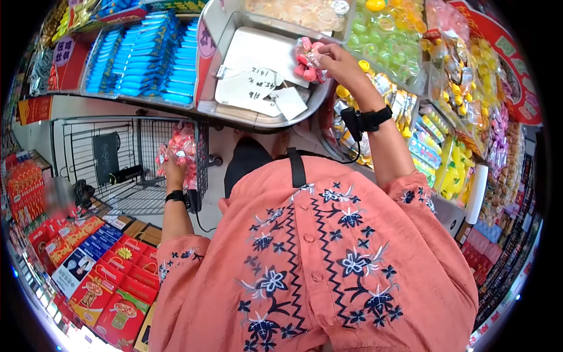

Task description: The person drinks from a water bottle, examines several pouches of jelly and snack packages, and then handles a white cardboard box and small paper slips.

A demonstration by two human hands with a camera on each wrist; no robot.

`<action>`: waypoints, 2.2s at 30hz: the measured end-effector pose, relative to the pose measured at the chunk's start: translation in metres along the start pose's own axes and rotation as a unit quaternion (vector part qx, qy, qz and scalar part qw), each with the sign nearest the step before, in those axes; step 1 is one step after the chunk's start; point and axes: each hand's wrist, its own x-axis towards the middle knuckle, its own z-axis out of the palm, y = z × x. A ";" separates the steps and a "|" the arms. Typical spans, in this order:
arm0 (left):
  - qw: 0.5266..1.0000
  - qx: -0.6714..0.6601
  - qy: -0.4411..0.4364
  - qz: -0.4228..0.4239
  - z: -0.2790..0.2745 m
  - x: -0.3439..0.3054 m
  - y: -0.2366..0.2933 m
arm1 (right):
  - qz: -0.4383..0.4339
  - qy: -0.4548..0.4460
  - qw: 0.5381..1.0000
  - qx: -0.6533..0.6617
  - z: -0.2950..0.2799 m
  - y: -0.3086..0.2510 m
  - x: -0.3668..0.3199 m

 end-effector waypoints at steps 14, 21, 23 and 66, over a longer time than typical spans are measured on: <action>0.856 -0.441 -0.251 0.100 -0.153 -0.009 0.351 | 0.014 0.033 0.996 -0.078 0.037 0.015 -0.017; 0.795 -0.405 -0.444 0.081 -0.065 0.052 0.459 | -0.079 0.123 0.988 -0.051 0.047 0.000 -0.061; 0.783 -0.421 -0.451 0.085 -0.043 0.067 0.466 | -0.091 0.148 0.984 -0.030 0.055 -0.005 -0.071; 0.681 -0.605 -0.409 -0.055 -0.006 0.049 0.514 | -0.042 0.157 0.985 0.062 0.030 0.036 -0.132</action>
